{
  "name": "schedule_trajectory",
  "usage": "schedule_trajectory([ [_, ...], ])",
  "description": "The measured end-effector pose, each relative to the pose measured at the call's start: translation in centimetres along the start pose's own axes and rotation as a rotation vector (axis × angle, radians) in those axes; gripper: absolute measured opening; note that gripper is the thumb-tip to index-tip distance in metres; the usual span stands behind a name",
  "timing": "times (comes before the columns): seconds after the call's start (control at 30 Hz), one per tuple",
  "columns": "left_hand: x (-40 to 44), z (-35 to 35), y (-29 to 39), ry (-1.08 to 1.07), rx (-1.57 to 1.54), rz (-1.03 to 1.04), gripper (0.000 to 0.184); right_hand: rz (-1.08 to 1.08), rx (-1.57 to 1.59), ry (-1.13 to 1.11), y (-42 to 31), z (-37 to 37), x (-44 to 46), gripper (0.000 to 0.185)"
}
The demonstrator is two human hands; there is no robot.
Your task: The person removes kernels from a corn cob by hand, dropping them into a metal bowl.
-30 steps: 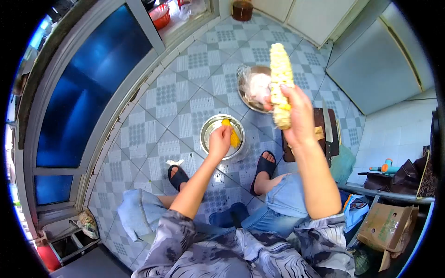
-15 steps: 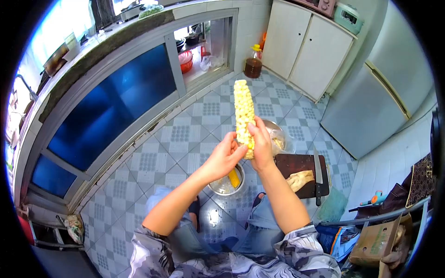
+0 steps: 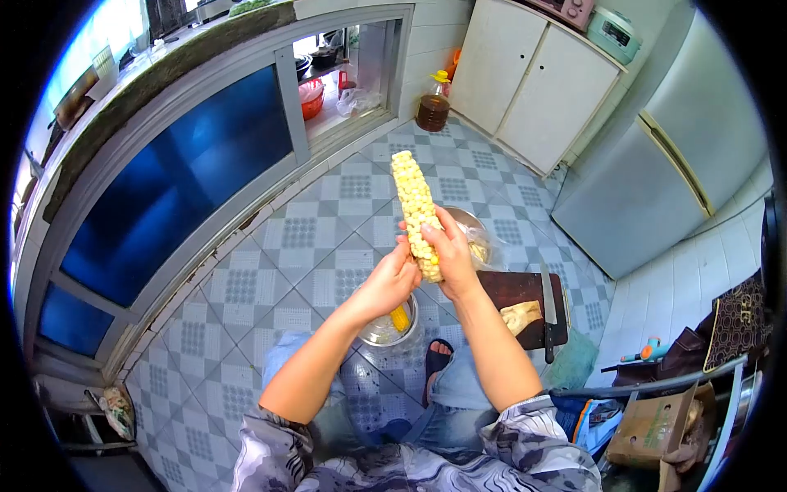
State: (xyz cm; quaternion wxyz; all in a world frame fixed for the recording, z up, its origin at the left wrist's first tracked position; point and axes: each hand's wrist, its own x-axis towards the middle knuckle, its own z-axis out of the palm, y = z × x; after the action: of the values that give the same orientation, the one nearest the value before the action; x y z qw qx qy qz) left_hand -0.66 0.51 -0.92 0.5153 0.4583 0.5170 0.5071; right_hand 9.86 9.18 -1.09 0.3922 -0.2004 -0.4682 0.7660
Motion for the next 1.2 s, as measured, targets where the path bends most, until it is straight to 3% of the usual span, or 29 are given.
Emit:
schedule_trajectory([
  [0.03,0.2,-0.3,0.1,-0.061,-0.171,-0.090,0.028,-0.024,-0.107,-0.001,0.3,-0.2,0.2,0.045],
  [0.17,0.7,-1.5,0.0,-0.162,-0.281,-0.190,0.024,0.040,-0.030,-0.041,0.5,0.1,0.6,0.048],
  [0.23,0.5,-1.2,0.0,-0.085,-0.102,-0.138,0.031,0.006,-0.123,-0.050,0.4,0.8,0.3,0.051],
  [0.47,0.8,-0.8,-1.7,-0.060,0.039,0.006,0.043,-0.122,-0.232,-0.079,0.9,0.4,0.1,0.051],
  [0.53,1.1,-0.4,-2.4,0.049,0.165,0.209,0.043,-0.170,-0.277,-0.060,1.1,0.3,-0.1,0.052],
  [0.63,0.4,-0.7,-1.1,-0.013,0.211,0.057,0.056,-0.166,-0.297,-0.034,1.6,0.1,0.0,0.054],
  [0.87,1.6,-0.2,-4.3,0.134,0.227,0.199,0.045,-0.162,-0.277,0.006,1.4,0.2,0.0,0.055],
  [0.93,1.0,0.0,-2.3,0.054,-0.030,-0.030,0.045,-0.172,-0.305,0.021,1.3,0.3,-0.1,0.055],
  [0.97,0.9,-0.4,-1.6,0.054,-0.030,-0.030,0.045,-0.172,-0.305,0.020,1.3,0.3,-0.1,0.055],
  [1.03,0.6,-1.3,-0.5,-0.152,-0.298,-0.191,0.045,-0.138,-0.232,0.028,1.3,0.3,-0.1,0.055],
  [1.17,0.5,-0.7,-0.3,-0.113,-0.173,-0.184,0.044,-0.047,-0.108,0.038,1.2,0.2,-0.4,0.054],
  [1.2,0.4,-0.4,-0.4,-0.072,-0.077,-0.062,0.044,-0.048,-0.128,0.026,1.3,0.0,-0.3,0.052],
])
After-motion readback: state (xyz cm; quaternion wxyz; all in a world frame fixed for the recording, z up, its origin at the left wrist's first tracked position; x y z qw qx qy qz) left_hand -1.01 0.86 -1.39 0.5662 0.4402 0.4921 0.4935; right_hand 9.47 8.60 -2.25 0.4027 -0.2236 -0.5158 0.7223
